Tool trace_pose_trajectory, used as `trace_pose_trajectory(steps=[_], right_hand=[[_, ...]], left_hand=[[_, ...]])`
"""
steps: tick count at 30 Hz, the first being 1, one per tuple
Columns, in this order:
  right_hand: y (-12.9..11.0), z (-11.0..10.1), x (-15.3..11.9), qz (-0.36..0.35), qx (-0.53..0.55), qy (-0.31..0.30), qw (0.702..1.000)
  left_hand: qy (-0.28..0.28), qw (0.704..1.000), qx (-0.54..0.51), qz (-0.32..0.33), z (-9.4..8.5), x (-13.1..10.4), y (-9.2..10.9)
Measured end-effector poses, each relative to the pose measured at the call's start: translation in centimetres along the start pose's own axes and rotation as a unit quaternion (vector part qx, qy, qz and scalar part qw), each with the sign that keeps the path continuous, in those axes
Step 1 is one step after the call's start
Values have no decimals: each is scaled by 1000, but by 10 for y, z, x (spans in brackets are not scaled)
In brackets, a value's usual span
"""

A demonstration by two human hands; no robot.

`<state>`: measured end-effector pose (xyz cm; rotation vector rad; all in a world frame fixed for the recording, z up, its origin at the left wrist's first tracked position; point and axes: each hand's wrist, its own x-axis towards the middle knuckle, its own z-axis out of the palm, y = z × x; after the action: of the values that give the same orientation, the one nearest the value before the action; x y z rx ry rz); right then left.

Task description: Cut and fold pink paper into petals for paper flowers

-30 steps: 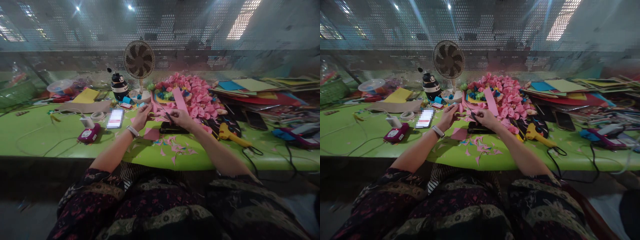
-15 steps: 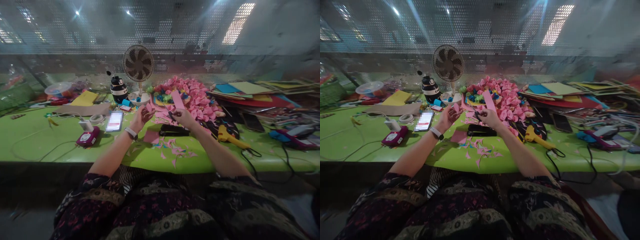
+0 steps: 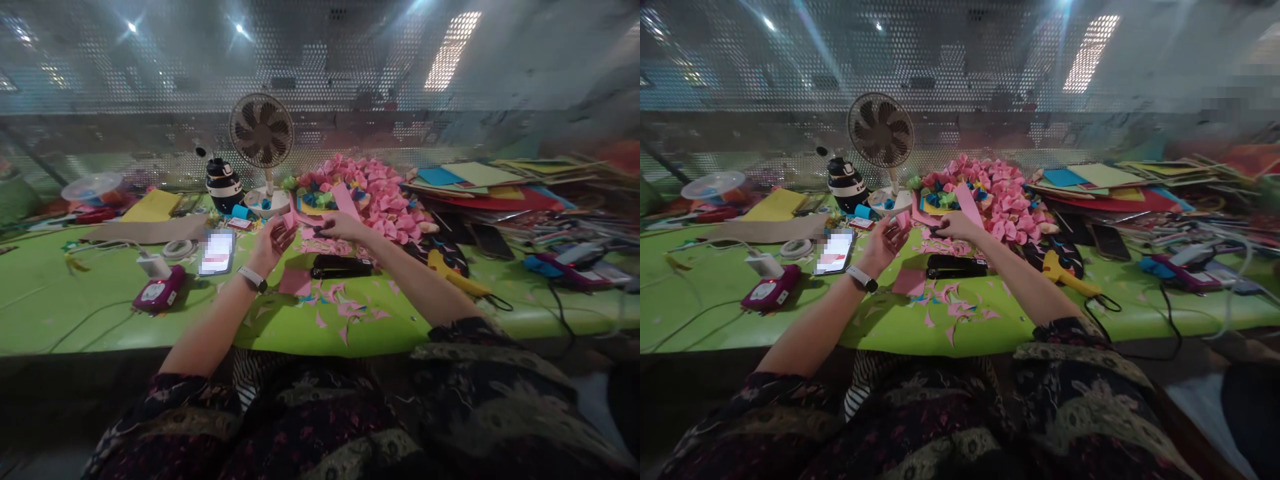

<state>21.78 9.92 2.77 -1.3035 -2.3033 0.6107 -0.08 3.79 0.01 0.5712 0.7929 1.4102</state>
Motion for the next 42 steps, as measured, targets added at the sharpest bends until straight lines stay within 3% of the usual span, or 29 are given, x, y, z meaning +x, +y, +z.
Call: trace_pose_trajectory(steps=[6, 10, 17, 19, 23, 27, 29, 37, 42], right_hand=[[-11, 27, 17, -38, -124, -120, 984], [-16, 39, 19, -88, -162, -108, 977], [-17, 41, 19, -62, -142, -134, 979], [-19, 36, 15, -50, -119, -112, 985], [-28, 26, -2, 1, 25, 5, 1000], [-40, 22, -19, -2, 188, 109, 976], [-43, 24, -22, -51, 172, 141, 974], [-31, 36, -15, -171, 137, 139, 966], [-31, 37, -19, -249, 72, 162, 952]], left_hand=[[-1, 1000, 2, 12, -1, 0, -3], [-18, 1000, -5, -1, -1, 1, -5], [-39, 999, -15, -14, -3, 3, -10], [-45, 998, -28, -20, -3, 2, -12], [-64, 997, -36, -14, -1, -3, -15], [-89, 996, -1, 5, 1, -8, -16], [-103, 994, 16, 12, 2, -10, -17], [-177, 981, 72, 33, 2, -14, -18], [-169, 970, 155, 77, -4, -9, -22]])
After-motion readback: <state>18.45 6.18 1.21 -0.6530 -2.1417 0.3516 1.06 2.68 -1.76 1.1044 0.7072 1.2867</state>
